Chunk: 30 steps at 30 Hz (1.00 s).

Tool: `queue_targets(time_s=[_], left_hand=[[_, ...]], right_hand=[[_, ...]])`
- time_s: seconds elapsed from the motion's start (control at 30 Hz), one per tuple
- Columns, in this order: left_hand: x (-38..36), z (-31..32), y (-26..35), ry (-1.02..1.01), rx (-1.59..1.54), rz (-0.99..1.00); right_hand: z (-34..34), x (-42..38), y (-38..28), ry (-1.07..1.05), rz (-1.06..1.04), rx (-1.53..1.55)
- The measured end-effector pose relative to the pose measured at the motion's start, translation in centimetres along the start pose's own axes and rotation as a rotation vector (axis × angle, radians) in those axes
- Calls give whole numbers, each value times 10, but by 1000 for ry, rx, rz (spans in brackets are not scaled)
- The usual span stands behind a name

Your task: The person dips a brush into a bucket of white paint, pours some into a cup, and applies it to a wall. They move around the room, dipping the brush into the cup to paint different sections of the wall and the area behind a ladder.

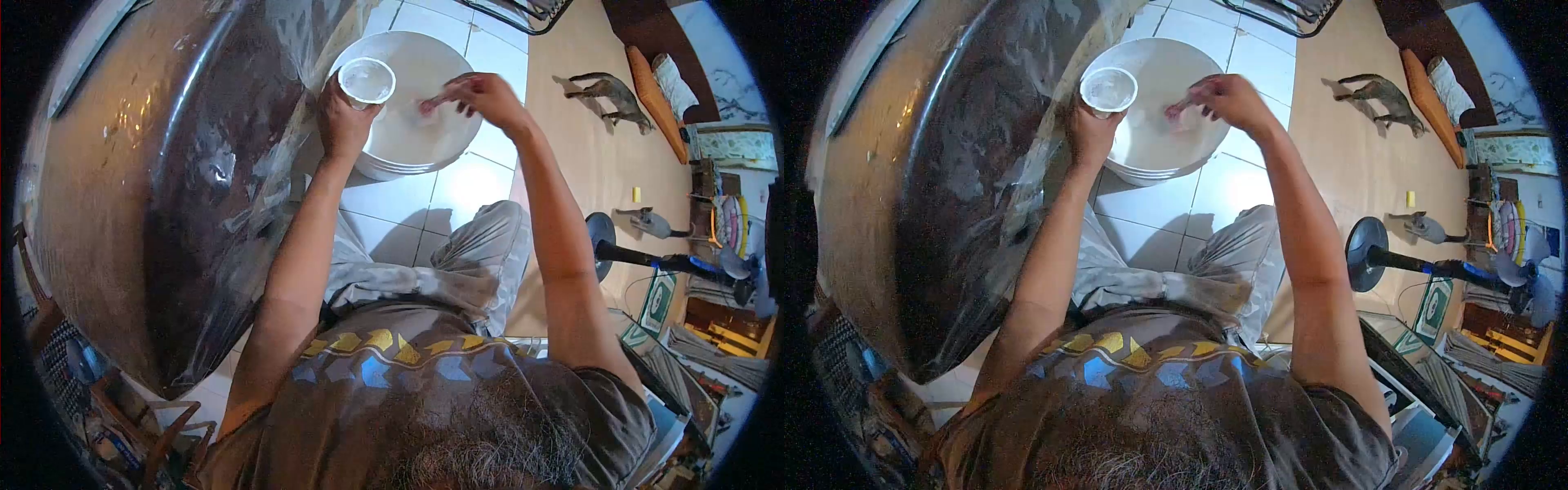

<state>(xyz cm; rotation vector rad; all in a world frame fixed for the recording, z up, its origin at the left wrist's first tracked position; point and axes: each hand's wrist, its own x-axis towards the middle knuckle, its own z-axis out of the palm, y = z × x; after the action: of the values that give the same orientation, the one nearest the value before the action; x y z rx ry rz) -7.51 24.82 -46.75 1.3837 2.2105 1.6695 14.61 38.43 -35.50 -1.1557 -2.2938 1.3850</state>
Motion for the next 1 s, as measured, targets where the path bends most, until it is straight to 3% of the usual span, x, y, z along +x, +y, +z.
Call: queue_targets(time_s=[0.1,0.23,0.4,0.5,0.9,1.0], left_hand=[[2,-7,8,-8,84,15],[3,-11,17,-81,90,31],[4,-15,21,-121,201,92],[3,-16,19,-107,181,139],[3,-19,18,-112,147,73],[6,-20,18,-178,189,83]], right_hand=[[-22,-24,-15,343,-8,366],[-42,-37,-24,482,-60,565],[-13,-21,-27,355,-128,730],[3,-9,-23,365,-69,662],[-44,-57,-39,379,-75,542],[-37,-61,-47,314,-121,726]])
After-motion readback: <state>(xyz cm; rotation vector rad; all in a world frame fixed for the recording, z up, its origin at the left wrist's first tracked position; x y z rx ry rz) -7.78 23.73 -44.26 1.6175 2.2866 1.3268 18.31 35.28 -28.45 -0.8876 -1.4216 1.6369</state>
